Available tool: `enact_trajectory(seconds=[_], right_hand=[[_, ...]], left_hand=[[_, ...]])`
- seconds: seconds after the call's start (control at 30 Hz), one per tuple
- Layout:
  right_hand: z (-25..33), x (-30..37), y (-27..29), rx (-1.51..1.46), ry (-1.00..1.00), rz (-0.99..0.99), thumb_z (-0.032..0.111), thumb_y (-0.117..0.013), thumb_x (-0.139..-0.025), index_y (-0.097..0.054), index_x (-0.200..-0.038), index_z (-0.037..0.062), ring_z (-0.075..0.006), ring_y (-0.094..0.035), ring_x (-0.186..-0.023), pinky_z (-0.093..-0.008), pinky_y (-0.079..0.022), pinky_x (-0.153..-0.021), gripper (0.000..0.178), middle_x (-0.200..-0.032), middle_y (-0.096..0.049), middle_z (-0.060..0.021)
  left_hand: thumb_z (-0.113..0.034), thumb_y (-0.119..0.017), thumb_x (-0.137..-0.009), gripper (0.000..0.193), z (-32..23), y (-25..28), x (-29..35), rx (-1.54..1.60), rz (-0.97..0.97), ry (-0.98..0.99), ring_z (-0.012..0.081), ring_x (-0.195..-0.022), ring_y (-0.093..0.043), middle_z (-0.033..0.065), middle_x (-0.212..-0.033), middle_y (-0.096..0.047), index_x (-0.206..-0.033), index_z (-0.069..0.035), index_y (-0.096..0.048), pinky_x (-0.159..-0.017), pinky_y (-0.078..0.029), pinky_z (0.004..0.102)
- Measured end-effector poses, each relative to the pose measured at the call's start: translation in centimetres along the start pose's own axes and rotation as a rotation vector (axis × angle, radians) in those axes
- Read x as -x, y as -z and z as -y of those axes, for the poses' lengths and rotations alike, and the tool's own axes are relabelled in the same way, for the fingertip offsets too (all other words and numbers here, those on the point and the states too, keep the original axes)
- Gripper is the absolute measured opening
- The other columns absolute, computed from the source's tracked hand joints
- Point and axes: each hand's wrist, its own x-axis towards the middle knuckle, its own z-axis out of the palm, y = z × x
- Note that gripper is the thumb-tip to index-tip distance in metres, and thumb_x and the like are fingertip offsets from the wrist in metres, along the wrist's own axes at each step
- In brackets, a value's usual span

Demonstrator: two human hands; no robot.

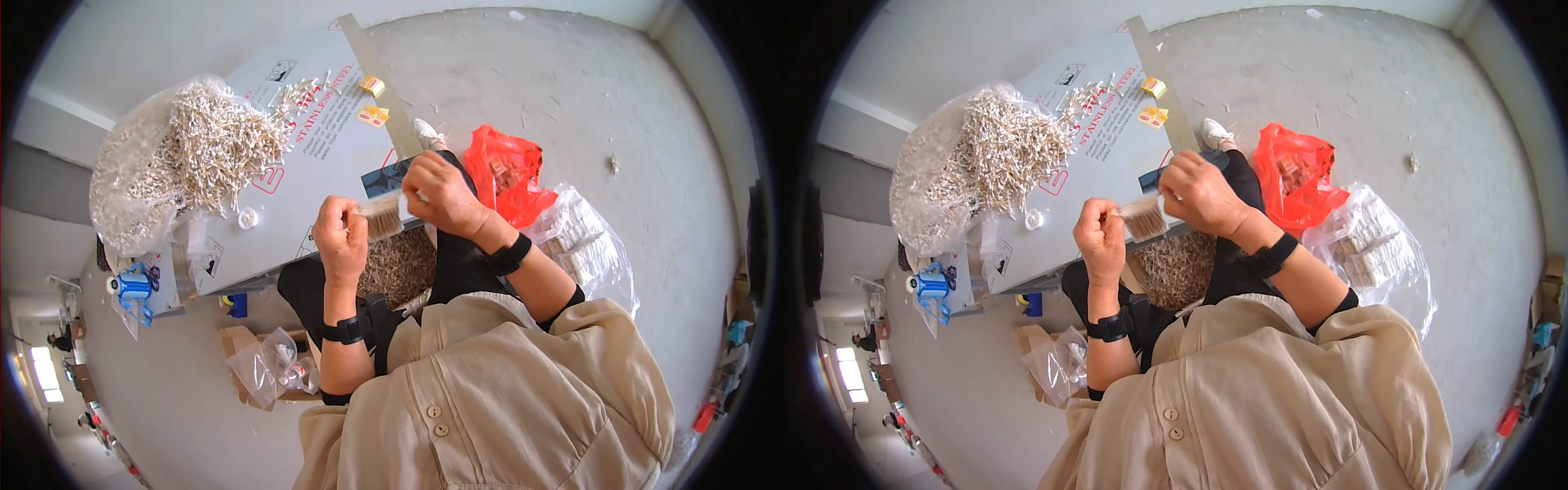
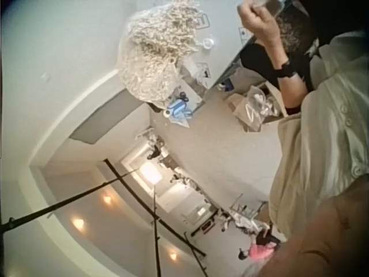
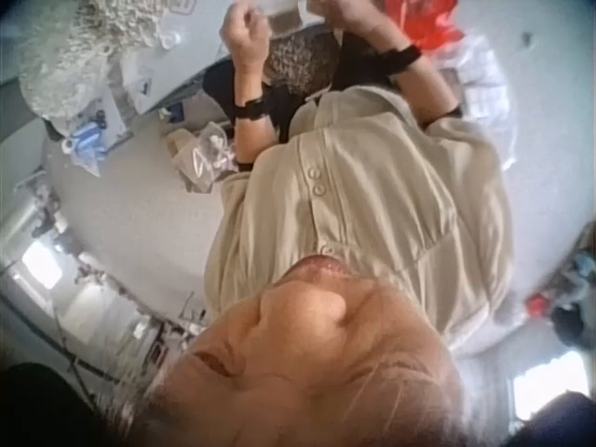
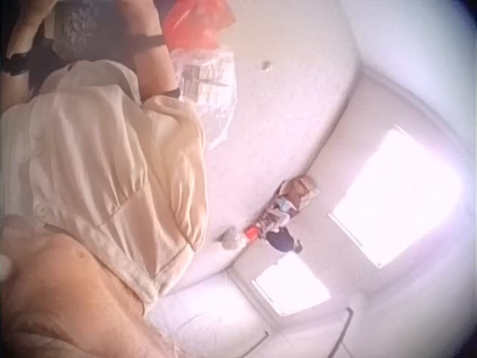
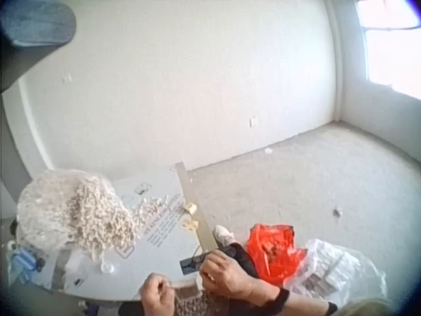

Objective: The recorder is manually picking up cotton swabs, aligning them, and placing them into small plastic packaging sleeves.

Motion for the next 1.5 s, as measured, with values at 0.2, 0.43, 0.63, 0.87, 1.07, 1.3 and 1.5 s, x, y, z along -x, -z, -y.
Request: enact_trajectory(seconds=[0.2,0.43,0.63,0.87,1.07,1.3,1.5], right_hand=[[0.9,1.2,1.2,-0.551,-0.561,-0.205,0.005,-0.069,-0.082,-0.063,-0.092,0.0021,-0.0137,-0.052,-0.071,-0.0275,-0.043,-0.064,0.012,-0.079,-0.058,-0.0044],[4.7,0.4,1.1,-0.465,-0.326,-0.062,-0.002,-0.065,-0.085,-0.062,-0.095,0.0003,-0.0155,-0.058,-0.079,-0.026,-0.046,-0.07,0.011,-0.092,-0.06,-0.0062],[7.0,0.1,1.5,-0.26,-0.106,-0.175,-0.007,-0.062,-0.083,-0.057,-0.089,-0.0009,-0.0224,-0.06,-0.077,-0.0302,-0.048,-0.066,0.01,-0.088,-0.058,-0.0105],[7.7,0.1,1.5,-0.434,-0.3,-0.073,-0.007,-0.061,-0.085,-0.058,-0.09,-0.0015,-0.0223,-0.062,-0.077,-0.0296,-0.051,-0.067,0.008,-0.092,-0.059,-0.0112],[2.8,2.0,-3.4,-0.285,-0.215,-0.145,-0.003,-0.063,-0.085,-0.06,-0.088,0.0001,-0.0248,-0.065,-0.083,-0.03,-0.053,-0.072,0.005,-0.102,-0.061,-0.011],[-3.5,8.1,-10.2,-0.08,-0.43,0.016,0.0,-0.066,-0.081,-0.062,-0.085,0.0009,-0.0326,-0.065,-0.087,-0.0354,-0.053,-0.075,0.006,-0.1,-0.064,-0.0138],[-4.9,8.4,-10.3,-0.179,-0.565,0.009,0.0,-0.066,-0.078,-0.063,-0.081,-0.0005,-0.034,-0.065,-0.087,-0.036,-0.053,-0.074,0.004,-0.096,-0.065,-0.0153]], left_hand=[[0.004,-0.053,-0.084,0.007,-0.5,1.8,-0.2,0.167,-0.04,0.177,0.0066,-0.059,-0.043,0.0006,-0.068,-0.05,-0.079,0.0,-0.052,-0.054,-0.039,0.0231],[0.004,-0.057,-0.083,0.006,-4.3,1.6,0.1,0.026,0.002,-0.07,0.0079,-0.065,-0.047,0.0026,-0.081,-0.055,-0.085,-0.001,-0.054,-0.059,-0.041,0.0223],[0.001,-0.066,-0.081,0.014,-6.3,1.9,0.1,0.025,0.037,-0.274,0.023,-0.079,-0.053,0.0086,-0.087,-0.056,-0.088,-0.001,-0.055,-0.069,-0.045,0.0331],[0.0,-0.068,-0.082,0.013,-5.4,1.7,0.4,-0.115,-0.013,-0.332,0.0245,-0.079,-0.053,0.0081,-0.086,-0.056,-0.084,-0.002,-0.055,-0.068,-0.046,0.0331],[0.009,-0.066,-0.076,0.018,0.0,-0.2,0.0,-0.091,0.061,-0.284,0.0301,-0.093,-0.058,0.0084,-0.1,-0.063,-0.088,-0.001,-0.057,-0.079,-0.05,0.0378],[0.014,-0.063,-0.073,0.04,8.1,-3.6,4.2,-0.183,0.328,0.028,0.0352,-0.113,-0.057,0.0119,-0.123,-0.059,-0.109,-0.003,-0.06,-0.093,-0.05,0.0421],[-0.011,-0.07,-0.079,0.072,7.4,-4.2,3.2,-0.552,0.39,-0.076,0.0304,-0.141,-0.029,0.0142,-0.153,-0.029,-0.142,-0.007,-0.037,-0.112,-0.029,0.0482]])
